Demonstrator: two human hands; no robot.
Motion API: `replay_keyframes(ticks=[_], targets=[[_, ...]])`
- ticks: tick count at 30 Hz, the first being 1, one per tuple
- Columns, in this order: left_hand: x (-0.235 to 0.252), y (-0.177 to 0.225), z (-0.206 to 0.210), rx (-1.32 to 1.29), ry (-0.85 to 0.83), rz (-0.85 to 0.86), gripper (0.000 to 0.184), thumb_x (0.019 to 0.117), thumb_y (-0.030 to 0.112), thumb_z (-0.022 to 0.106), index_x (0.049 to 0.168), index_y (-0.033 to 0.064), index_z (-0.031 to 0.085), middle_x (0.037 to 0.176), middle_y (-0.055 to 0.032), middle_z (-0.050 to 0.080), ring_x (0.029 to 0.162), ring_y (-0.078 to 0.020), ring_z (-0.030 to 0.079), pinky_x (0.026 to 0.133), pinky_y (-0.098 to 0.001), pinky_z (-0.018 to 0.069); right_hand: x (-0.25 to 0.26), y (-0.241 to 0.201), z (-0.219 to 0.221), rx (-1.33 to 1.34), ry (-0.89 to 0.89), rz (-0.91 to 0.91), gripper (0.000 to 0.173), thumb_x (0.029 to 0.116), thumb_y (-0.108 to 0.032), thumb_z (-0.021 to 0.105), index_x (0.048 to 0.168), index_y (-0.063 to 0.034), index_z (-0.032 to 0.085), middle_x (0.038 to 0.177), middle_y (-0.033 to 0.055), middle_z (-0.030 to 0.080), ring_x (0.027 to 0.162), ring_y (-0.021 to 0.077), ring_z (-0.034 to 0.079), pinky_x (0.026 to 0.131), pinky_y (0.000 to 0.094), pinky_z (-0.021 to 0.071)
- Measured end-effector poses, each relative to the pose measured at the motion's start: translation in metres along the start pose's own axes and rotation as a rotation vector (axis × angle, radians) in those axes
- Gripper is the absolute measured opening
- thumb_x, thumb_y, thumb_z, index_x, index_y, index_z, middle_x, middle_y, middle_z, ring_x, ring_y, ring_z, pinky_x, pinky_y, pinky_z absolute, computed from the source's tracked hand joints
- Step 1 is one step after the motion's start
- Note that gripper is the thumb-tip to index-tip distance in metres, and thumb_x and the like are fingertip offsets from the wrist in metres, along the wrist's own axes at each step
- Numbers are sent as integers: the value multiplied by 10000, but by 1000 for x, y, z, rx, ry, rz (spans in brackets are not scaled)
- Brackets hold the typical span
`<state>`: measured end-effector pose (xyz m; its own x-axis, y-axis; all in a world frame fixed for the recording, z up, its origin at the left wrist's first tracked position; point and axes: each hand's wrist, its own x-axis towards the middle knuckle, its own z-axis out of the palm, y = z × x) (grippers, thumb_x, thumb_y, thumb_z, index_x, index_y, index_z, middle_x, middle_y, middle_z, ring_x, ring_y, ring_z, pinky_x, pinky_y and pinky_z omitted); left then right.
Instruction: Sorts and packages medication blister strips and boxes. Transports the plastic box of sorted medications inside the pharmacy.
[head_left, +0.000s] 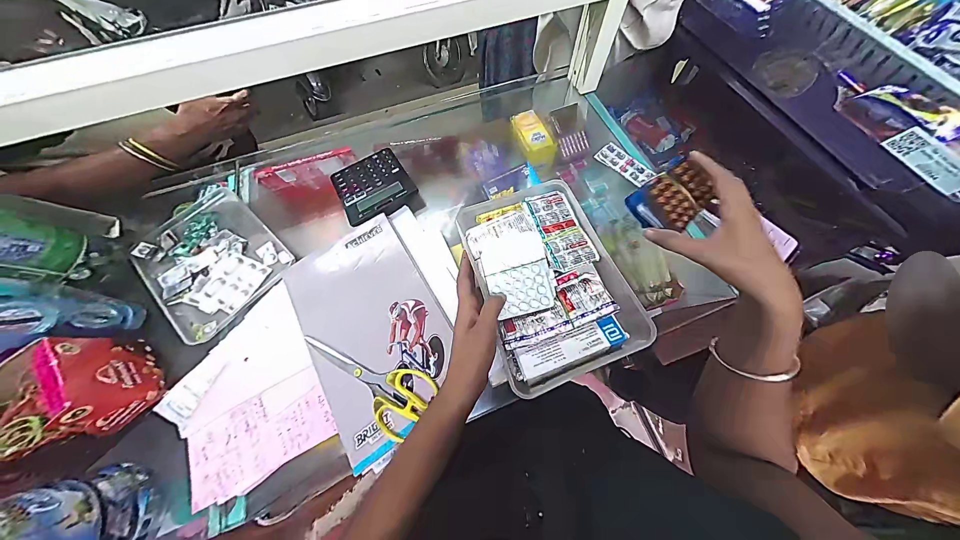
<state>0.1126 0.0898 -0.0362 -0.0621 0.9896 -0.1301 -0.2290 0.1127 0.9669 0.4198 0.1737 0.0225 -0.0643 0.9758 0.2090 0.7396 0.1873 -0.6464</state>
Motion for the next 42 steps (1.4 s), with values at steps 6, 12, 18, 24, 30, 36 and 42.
replay_keyframes(ticks=[6, 12, 18, 24, 30, 36, 42], targets=[[-4, -1, 11, -82, 78, -21, 752, 997, 87, 490, 1638, 177, 107, 1573, -120, 385, 1302, -137, 551, 1046, -310, 504, -81, -101, 38, -167, -20, -211, 965, 753, -736, 689, 1416, -46, 565, 1364, 222, 619, 1089, 372, 669, 850, 602, 525], [-7, -3, 12, -186, 142, 62, 739, 908, -29, 499, 1599, 85, 262, 1495, -134, 482, 1256, -158, 577, 1009, -306, 510, -112, -123, 58, -519, -84, -302, 816, 797, -820, 516, 1179, -144, 768, 1228, 191, 710, 931, 393, 696, 798, 636, 463], [3, 3, 2, -416, 146, 50, 756, 822, -117, 418, 1561, 27, 344, 1474, -145, 518, 1172, -158, 621, 921, -307, 548, -96, -48, 31, -293, 142, 80, 419, 1051, -382, 498, 1119, -34, 720, 900, 166, 692, 732, 329, 672, 615, 536, 526], [-3, 40, -16, -556, 154, 5, 646, 866, -68, 359, 1490, 81, 436, 1313, -92, 637, 1085, -134, 675, 860, -317, 593, -94, -33, 73, -270, -225, 376, 284, 932, -149, 688, 1102, 77, 674, 1063, 293, 676, 995, 483, 669, 814, 665, 504], [-15, 43, -35, -470, 170, 211, 739, 816, -101, 384, 1538, 55, 379, 1398, -95, 591, 1174, -140, 645, 934, -320, 575, -81, -46, 22, -122, 551, -92, 270, 1016, -158, 589, 1104, 76, 691, 866, 181, 727, 697, 180, 706, 654, 330, 586], [-4, 8, -2, -455, 167, 147, 804, 782, -120, 417, 1568, 2, 295, 1490, -163, 490, 1226, -166, 596, 972, -317, 533, -108, -133, 70, -188, 377, -720, 219, 1012, -108, 573, 1163, -34, 713, 1097, 159, 762, 1055, 224, 738, 892, 291, 591], [-3, 5, 9, -499, 125, 60, 584, 982, 100, 174, 1538, -44, 279, 1568, -160, 398, 1418, -141, 416, 1151, -290, 347, -111, -112, 101, -184, -231, -801, 604, 983, -524, 554, 1379, -74, 626, 1362, 228, 641, 1304, 367, 603, 1095, 454, 484]])
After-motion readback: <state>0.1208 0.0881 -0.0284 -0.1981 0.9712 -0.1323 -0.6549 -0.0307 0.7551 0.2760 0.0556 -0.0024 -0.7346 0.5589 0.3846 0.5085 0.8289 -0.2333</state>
